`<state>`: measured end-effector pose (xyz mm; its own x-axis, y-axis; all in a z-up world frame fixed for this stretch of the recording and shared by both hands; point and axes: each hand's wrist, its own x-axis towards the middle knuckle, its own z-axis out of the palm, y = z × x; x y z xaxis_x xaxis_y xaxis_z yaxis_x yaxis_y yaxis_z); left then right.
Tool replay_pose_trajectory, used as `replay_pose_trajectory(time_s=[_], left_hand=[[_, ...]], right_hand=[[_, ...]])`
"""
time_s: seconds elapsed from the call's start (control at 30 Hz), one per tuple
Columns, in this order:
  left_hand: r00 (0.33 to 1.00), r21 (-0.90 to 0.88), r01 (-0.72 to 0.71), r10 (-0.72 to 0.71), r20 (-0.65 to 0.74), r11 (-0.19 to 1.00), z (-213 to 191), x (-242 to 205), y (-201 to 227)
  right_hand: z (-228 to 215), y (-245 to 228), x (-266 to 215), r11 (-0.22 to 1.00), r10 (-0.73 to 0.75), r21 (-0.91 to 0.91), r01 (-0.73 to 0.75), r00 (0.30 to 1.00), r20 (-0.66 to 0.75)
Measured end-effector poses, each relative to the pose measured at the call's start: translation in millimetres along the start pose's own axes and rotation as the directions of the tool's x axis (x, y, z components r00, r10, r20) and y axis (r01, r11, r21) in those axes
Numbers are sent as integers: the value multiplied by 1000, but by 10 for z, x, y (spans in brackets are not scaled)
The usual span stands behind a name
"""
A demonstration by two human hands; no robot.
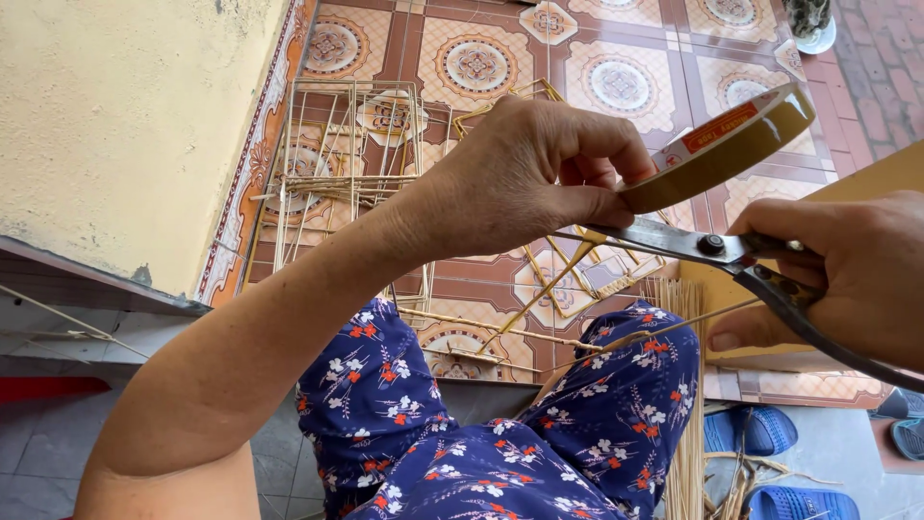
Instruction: The recorder uses scissors and adhesive tape to assemble a small bamboo stick structure.
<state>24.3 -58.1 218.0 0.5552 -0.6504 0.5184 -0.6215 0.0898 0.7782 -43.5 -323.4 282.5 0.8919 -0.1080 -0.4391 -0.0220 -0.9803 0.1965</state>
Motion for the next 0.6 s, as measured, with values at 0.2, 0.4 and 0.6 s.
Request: replay_pose_trajectory(time_s=[0.2,0.4,0.6], left_hand=[[999,-73,2,1,45,997,9,13,15],[1000,-3,-30,30,1,1000,33,-14,-20],[999,16,52,-52,-13,999,37,9,11]], right_hand=[[-128,-260,-76,990,-7,-139,5,1000,-12],[-47,-194,-17,973,-17,-230,27,999,44],[-81,-241,-33,993,-54,-108,55,999,5]])
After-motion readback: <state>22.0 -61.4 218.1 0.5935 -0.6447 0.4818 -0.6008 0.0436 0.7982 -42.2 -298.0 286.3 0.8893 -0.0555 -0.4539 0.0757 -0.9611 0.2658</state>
